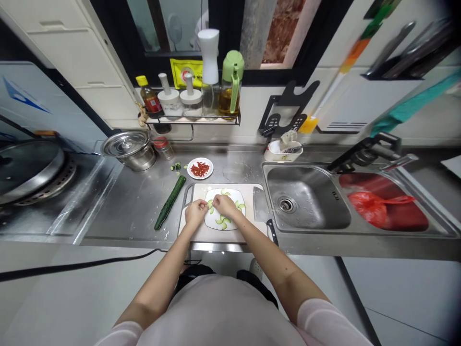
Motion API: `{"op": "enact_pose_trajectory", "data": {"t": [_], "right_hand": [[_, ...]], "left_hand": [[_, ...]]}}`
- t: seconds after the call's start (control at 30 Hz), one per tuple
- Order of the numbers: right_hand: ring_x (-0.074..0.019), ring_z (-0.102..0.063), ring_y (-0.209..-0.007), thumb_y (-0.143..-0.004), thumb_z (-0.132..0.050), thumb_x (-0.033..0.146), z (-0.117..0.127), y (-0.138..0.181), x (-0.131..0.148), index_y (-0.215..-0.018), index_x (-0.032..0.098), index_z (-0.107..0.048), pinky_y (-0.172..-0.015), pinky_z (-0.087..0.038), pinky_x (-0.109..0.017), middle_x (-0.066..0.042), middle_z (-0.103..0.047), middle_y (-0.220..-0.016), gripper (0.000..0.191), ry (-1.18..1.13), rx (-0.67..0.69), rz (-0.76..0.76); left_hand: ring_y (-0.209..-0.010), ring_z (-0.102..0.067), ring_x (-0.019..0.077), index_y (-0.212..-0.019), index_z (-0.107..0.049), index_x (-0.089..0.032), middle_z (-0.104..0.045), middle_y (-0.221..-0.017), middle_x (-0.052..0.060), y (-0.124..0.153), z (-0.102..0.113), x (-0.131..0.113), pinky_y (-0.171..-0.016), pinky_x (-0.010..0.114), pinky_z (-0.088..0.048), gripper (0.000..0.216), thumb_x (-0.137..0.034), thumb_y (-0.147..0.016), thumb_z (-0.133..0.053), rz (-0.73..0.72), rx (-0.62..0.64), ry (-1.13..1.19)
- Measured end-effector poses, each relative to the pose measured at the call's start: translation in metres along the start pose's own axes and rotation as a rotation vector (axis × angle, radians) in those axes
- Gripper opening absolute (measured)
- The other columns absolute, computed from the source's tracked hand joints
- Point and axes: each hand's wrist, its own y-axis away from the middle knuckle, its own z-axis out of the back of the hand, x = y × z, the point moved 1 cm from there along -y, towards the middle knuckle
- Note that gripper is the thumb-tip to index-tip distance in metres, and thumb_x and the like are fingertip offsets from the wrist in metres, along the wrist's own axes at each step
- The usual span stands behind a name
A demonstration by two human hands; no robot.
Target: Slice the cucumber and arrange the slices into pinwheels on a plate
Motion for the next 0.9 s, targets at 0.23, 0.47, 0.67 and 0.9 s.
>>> {"op": "enact_pose_trajectory", "data": {"t": [0.23,0.47,0.67,0.9], "right_hand": [[-0.0176,-0.062,-0.091,-0.093,-0.052,0.027,-0.005,-0.004,0.002,-0.097,0.020,-0.067,-0.068,-0.035,-0.024,-0.007,-0.071,-0.099,0.018,0.124,0.014,0.004],[-0.0191,-0.060,-0.098,-0.095,-0.049,0.028,-0.008,-0.002,0.004,-0.103,0.019,-0.065,-0.072,-0.037,-0.025,-0.009,-0.068,-0.108,0.020,0.217,-0.011,0.026],[-0.0181,-0.060,-0.095,-0.096,-0.044,0.029,-0.008,0.003,0.002,-0.102,0.019,-0.064,-0.070,-0.036,-0.025,-0.008,-0.067,-0.108,0.023,0.192,-0.051,0.009],[-0.0181,-0.060,-0.092,-0.095,-0.047,0.030,-0.013,0.004,0.004,-0.104,0.020,-0.063,-0.069,-0.035,-0.025,-0.007,-0.068,-0.105,0.021,0.167,-0.029,-0.034]], "left_hand": [[-0.083,-0.060,0.0161,-0.089,-0.071,-0.023,-0.070,-0.085,0.001,0.000,-0.002,-0.002,-0.071,0.025,-0.038,0.014,-0.027,-0.081,-0.060,-0.093,-0.041,-0.132],[-0.091,-0.060,0.0203,-0.089,-0.070,-0.024,-0.069,-0.092,0.002,0.003,-0.004,0.001,-0.076,0.029,-0.041,0.015,-0.031,-0.083,-0.058,-0.122,-0.102,-0.189],[-0.094,-0.059,0.0205,-0.093,-0.070,-0.024,-0.068,-0.095,0.004,0.004,-0.007,0.006,-0.082,0.030,-0.042,0.017,-0.031,-0.084,-0.057,-0.136,-0.135,-0.149],[-0.094,-0.056,0.0229,-0.088,-0.070,-0.025,-0.066,-0.093,0.005,0.005,-0.010,0.001,-0.081,0.033,-0.038,0.017,-0.037,-0.086,-0.059,-0.196,-0.126,-0.251]]}}
